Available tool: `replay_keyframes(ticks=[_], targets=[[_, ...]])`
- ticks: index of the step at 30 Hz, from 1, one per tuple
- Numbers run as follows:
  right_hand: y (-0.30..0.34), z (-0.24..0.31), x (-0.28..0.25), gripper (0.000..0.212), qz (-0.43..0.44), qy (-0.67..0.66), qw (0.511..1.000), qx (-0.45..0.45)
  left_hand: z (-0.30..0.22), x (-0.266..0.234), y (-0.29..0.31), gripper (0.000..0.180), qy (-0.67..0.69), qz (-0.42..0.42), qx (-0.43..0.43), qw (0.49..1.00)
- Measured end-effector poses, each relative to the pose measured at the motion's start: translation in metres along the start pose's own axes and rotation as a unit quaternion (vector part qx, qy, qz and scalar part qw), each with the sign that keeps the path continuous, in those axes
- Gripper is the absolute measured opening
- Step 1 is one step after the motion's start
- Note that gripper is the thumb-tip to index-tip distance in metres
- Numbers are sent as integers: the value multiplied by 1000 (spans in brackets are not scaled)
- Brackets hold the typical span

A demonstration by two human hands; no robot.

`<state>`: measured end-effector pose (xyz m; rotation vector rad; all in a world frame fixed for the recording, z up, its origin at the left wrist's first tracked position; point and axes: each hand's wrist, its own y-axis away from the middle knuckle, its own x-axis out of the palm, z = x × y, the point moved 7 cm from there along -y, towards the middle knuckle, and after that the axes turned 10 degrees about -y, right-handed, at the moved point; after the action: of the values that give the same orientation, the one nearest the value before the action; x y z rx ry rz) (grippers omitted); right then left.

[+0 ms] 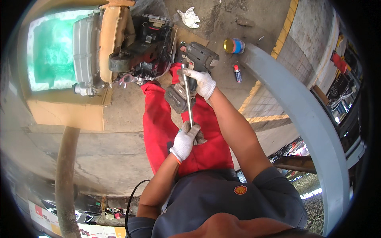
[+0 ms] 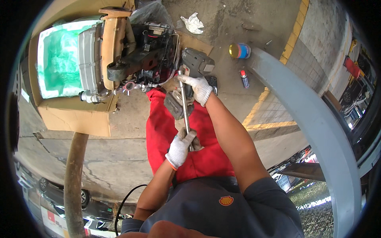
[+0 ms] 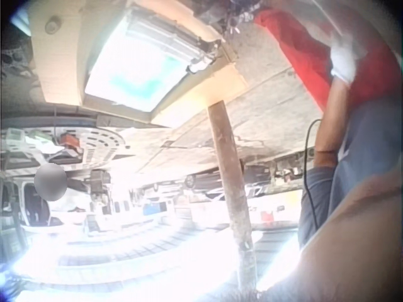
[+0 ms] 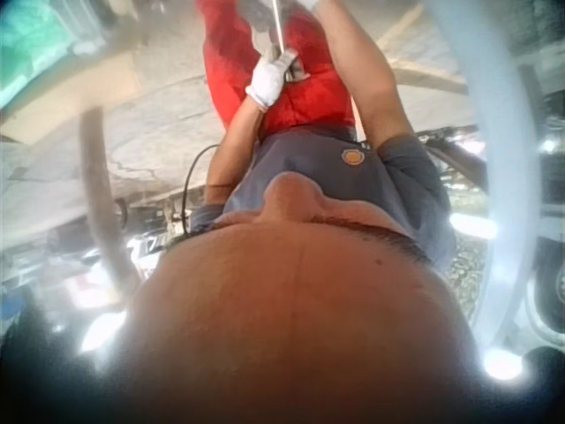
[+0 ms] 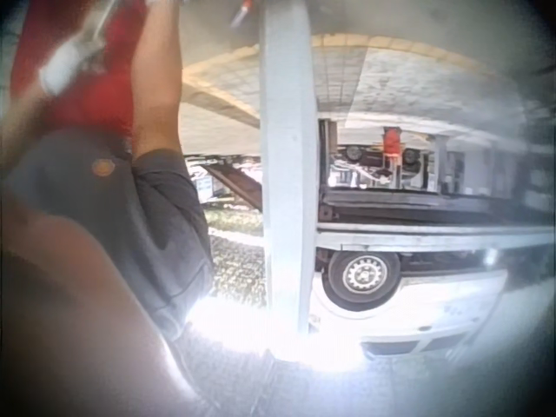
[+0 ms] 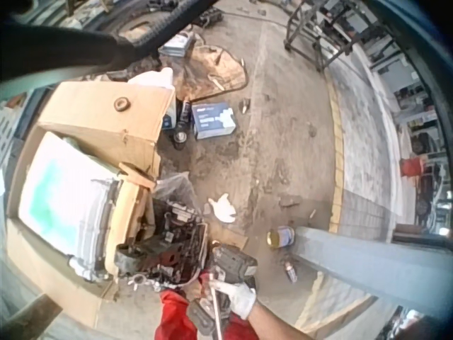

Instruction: The person uses a socket wrench and an impact wrench to tighten bolts on an engine block. They then lift and position a cylinder head onto the engine block, aligning it for installation.

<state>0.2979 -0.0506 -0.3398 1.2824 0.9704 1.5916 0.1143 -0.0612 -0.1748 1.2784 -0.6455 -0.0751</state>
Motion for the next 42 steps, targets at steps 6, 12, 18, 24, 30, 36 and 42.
replay_keyframes(ticks=[6, 12, 18, 24, 30, 36, 42], targets=[[-2, -26, -7, 26, -32, 27, 999, 11, -9, -32, -25, 21, -34, -55, 72, 995], [18, -55, -26, 29, -37, 125, 991, 23, -56, -42, -79, 30, -45, -119, 95, 987], [40, -29, -20, 36, -57, 219, 971, -71, -63, -31, -99, 33, -128, -90, 139, 978], [48, 24, -15, 38, -171, 169, 963, -126, -51, -9, -95, 43, -288, -154, 48, 944], [59, 80, -35, 43, -186, 153, 954, -180, -159, 2, -114, 54, -572, -319, 453, 605], [91, 122, -51, 55, -158, 244, 917, -272, -260, 72, -172, 57, -194, -216, 361, 886], [100, 116, -52, 51, -117, 601, 744, -269, -164, 114, -180, 56, -171, 19, 349, 921]])
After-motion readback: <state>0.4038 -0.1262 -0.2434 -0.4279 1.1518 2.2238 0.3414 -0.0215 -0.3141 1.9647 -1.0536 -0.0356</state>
